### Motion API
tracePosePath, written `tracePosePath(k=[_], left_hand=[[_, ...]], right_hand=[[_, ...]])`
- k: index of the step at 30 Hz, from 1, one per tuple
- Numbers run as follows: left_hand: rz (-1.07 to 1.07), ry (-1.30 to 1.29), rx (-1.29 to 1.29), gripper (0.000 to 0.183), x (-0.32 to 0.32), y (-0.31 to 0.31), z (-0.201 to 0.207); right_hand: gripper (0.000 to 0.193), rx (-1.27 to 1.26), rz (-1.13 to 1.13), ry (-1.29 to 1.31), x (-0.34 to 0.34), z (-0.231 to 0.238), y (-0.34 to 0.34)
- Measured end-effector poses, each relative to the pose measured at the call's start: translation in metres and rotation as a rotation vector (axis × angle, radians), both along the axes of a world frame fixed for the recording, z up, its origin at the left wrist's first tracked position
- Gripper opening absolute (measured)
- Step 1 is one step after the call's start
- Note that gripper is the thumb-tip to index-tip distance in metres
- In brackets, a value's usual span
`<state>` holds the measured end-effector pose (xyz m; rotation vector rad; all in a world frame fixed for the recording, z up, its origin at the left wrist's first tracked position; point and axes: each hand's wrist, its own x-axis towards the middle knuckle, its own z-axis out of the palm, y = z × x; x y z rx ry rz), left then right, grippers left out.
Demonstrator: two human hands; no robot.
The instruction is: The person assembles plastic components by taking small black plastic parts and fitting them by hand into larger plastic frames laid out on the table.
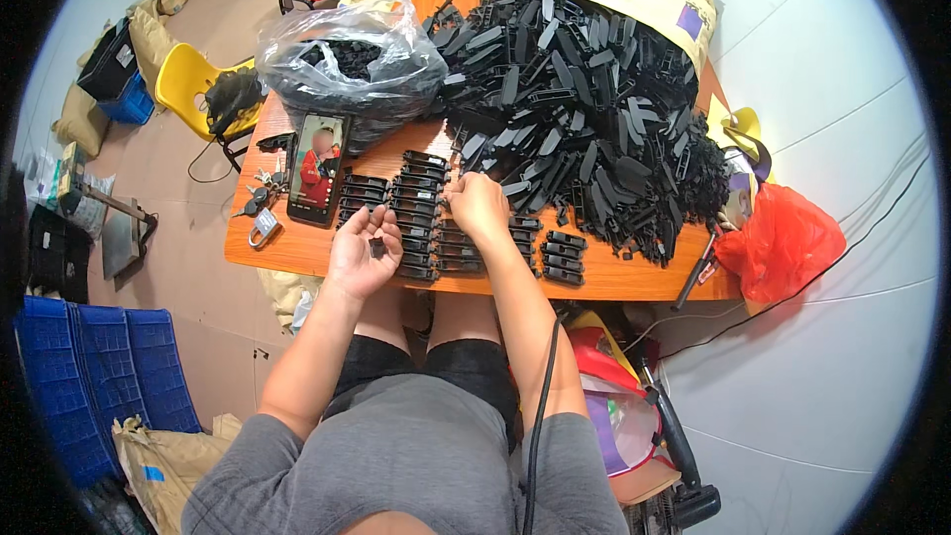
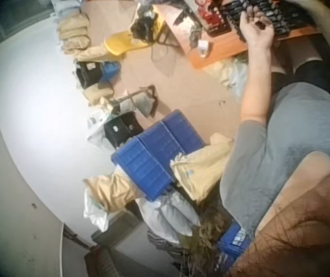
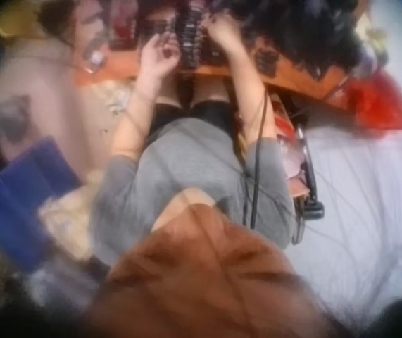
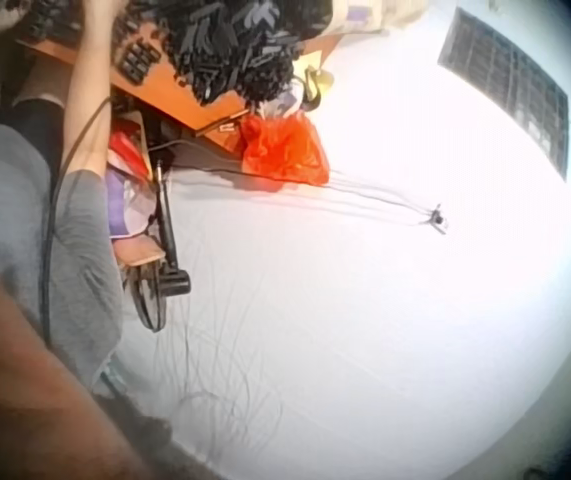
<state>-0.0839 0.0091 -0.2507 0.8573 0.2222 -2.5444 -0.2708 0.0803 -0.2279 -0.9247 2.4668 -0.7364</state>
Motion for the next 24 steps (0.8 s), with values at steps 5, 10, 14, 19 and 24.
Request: tracePosePath(k=[5, 10, 14, 19, 24], left_hand=[[-0.004, 0.032, -0.002, 0.027, 0.0, -0.002, -0.003], [-0.007, 0.048, 0.002, 0.027, 0.001, -0.004, -0.001], [-0.012, 0.074, -0.003, 0.028, 0.001, -0.004, -0.001], [-0.011, 0.134, -0.027, 0.029, -0.001, -0.005, -0.005], [0.002, 0.229, -0.133, 0.043, -0.014, 0.0, 0.014]], right_hand=[[0.016, 0.006, 0.009, 0.008, -0.003, -0.004, -0.005], [0.015, -0.021, 0.016, -0.004, 0.0, -0.003, -0.008], [0.016, 0.068, 0.048, 0.082, -0.001, -0.002, -0.011], [0.018, 0.163, 0.139, 0.116, 0.001, 0.013, -0.003], [0.016, -0.124, 0.011, 0.078, 0.02, 0.027, 0.012]])
